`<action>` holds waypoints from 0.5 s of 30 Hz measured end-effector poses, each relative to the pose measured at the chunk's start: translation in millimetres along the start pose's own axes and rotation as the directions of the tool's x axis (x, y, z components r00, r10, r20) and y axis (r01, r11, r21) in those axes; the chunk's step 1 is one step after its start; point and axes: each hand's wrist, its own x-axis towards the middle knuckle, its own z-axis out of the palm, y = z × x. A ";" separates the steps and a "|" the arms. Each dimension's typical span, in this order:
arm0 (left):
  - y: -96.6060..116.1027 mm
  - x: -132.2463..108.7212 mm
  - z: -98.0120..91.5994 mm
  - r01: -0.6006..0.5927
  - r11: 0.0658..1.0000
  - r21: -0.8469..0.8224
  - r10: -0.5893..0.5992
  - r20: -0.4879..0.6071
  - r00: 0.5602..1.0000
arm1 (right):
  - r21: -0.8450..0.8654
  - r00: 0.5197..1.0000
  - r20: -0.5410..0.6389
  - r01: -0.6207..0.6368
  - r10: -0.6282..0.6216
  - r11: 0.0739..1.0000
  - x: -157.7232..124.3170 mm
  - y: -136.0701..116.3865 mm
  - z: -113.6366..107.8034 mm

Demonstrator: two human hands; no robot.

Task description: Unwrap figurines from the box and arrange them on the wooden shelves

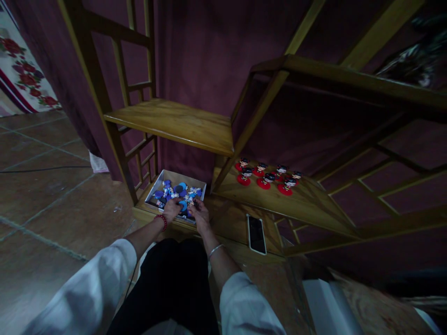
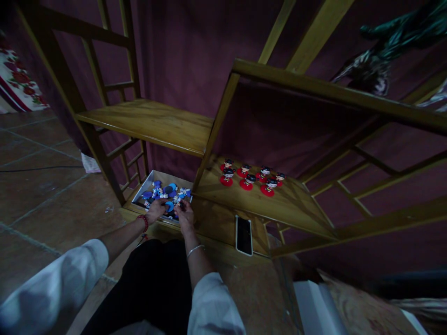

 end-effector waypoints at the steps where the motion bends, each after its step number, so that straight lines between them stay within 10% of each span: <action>1: 1.9 -1.9 1.4 0.009 1.000 -0.007 -0.009 -0.013 1.000 | -0.010 1.000 -0.006 0.003 -0.003 1.000 -0.3 -1.1 0.9; 15: 17.7 -34.1 10.1 0.167 0.901 -0.401 -0.168 0.031 0.985 | -0.103 0.995 0.034 0.096 -0.093 0.990 -11.4 -8.1 -1.5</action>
